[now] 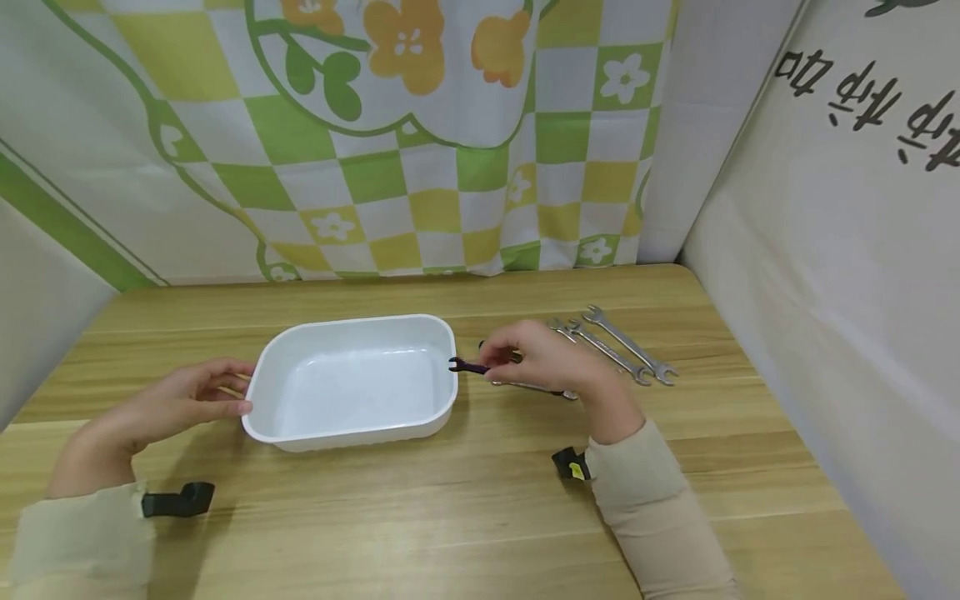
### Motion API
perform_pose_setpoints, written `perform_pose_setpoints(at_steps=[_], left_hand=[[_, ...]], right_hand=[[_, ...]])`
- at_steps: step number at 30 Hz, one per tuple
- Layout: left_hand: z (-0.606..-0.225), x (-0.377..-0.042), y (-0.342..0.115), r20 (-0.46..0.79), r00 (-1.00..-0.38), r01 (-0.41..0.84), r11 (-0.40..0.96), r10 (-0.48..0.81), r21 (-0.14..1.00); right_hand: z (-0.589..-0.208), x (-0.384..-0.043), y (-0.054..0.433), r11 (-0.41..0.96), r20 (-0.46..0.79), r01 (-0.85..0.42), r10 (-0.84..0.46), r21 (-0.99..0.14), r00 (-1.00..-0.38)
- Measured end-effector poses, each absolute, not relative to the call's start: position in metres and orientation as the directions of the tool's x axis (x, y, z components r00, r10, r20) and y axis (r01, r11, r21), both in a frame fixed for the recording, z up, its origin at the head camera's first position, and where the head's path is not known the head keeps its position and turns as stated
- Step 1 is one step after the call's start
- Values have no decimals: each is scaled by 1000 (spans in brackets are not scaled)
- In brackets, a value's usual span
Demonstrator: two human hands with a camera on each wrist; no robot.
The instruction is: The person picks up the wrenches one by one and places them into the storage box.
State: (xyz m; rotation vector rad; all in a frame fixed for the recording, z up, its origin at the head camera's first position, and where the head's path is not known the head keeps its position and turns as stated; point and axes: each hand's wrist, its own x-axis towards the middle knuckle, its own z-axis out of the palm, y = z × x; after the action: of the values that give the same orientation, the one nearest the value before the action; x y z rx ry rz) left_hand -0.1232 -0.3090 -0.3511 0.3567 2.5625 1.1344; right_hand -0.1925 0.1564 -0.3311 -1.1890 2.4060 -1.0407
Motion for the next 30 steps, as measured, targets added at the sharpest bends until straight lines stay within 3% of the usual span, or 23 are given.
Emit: perform_pose_setpoints(at_steps=[22, 30], left_hand=[[-351, -121, -310, -171, -918, 110, 645, 357, 756], [-350, -121, -310, -171, -919, 107, 640, 356, 761]], right_hand=[[-321, -190, 82, 265, 113, -644, -869, -717, -482], [-323, -191, 58, 200, 144, -620, -877, -758, -459]])
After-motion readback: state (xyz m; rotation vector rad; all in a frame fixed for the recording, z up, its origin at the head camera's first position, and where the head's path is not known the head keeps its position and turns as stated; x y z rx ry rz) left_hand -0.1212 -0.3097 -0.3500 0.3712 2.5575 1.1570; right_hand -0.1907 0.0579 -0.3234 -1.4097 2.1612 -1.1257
